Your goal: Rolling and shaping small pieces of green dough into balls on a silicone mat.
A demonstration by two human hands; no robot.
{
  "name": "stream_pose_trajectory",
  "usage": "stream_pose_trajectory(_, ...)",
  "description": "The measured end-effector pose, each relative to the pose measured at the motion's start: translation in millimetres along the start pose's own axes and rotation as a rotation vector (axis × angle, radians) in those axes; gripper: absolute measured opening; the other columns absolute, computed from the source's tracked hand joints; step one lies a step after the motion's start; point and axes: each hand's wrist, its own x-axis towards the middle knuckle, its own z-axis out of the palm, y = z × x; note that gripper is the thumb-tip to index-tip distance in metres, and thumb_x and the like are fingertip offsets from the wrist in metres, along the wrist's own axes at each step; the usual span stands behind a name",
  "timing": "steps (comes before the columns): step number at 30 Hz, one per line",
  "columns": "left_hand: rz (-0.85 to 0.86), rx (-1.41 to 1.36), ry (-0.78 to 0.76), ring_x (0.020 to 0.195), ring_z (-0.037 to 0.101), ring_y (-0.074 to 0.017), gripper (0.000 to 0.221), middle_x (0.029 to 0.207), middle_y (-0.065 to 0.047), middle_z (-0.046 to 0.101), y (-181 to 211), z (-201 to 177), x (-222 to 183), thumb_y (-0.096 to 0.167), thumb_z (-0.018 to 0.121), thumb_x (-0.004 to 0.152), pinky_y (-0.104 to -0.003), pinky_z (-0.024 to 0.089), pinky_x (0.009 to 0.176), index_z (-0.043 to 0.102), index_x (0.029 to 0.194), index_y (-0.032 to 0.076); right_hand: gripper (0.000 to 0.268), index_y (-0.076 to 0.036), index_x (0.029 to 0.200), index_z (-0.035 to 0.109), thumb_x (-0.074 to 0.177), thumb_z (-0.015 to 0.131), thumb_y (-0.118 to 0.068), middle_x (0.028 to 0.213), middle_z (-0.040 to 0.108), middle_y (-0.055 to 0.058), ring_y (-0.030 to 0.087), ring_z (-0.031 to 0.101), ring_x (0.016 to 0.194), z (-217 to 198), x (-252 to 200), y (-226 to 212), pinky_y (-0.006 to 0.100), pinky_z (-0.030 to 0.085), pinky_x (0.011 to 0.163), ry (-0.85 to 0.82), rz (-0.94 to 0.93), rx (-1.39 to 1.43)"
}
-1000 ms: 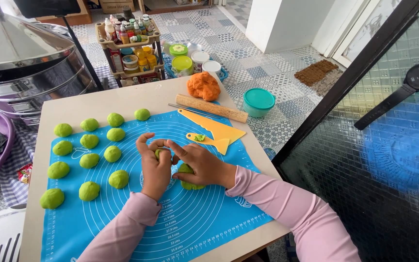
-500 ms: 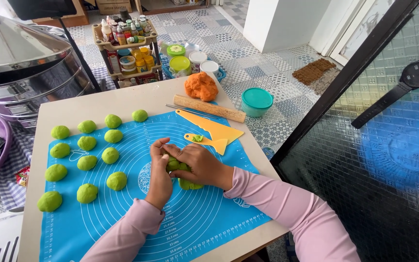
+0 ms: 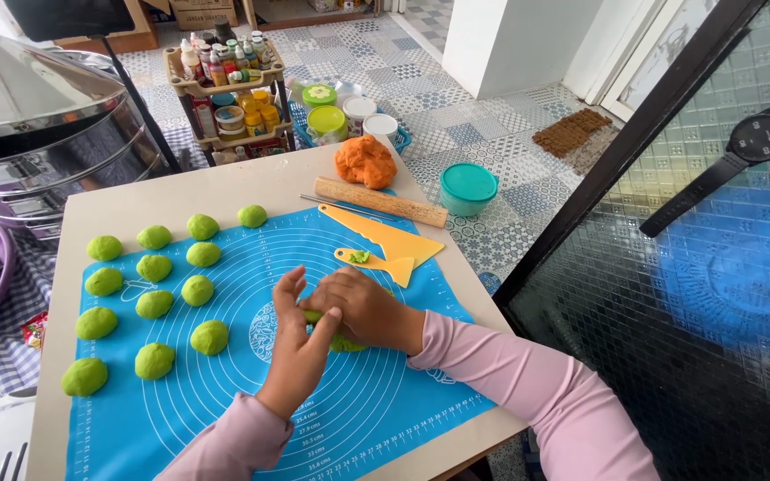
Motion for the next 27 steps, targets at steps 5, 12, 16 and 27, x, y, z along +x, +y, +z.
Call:
stream_pose_trajectory(5,-0.085,0.022,-0.172,0.126,0.056,-0.0226,0.065,0.14,-0.009,0.057,-5,-31,-29,0.041,0.06,0.091,-0.037,0.053,0.1,0.039,0.148,0.016,0.009,-0.009,0.108,0.063,0.103,0.069,-0.014,0.099,0.071,0.01,0.027,0.069,0.095,-15,11,-10,0.047,0.054,0.09,0.103,-0.316,-0.093)
stream_pose_trajectory(12,0.059,-0.031,-0.276,0.098,0.07,-0.0186,0.054,0.112,-0.006,0.071,-61,-56,-57,0.054,0.057,0.091,-0.034,0.059,0.084,0.068,0.121,0.011,0.017,-0.019,0.125,0.065,0.109,0.066,-0.016,0.119,0.071,-0.002,0.022,0.062,0.105,-13,20,-45,0.043,0.05,0.087,0.143,-0.39,-0.048)
stream_pose_trajectory(16,0.138,-0.282,-0.181,0.075,0.072,-0.0198,0.03,0.088,-0.012,0.078,-47,-59,-61,0.033,0.059,0.098,-0.03,0.059,0.063,0.069,0.102,0.005,0.024,-0.015,0.13,0.067,0.111,0.062,-0.028,0.138,0.06,0.002,0.021,0.058,0.112,0,28,-62,0.04,0.053,0.094,0.224,-0.298,-0.013)
stream_pose_trajectory(27,0.014,-0.106,0.003,0.058,0.046,-0.0153,0.012,0.068,-0.003,0.055,-77,-59,-50,0.011,0.05,0.086,-0.036,0.039,0.052,0.055,0.076,0.011,0.088,-0.004,0.155,0.038,0.101,0.044,-0.073,0.145,0.05,0.018,0.033,0.051,0.137,16,31,-84,0.048,0.042,0.117,-0.125,0.144,0.771)
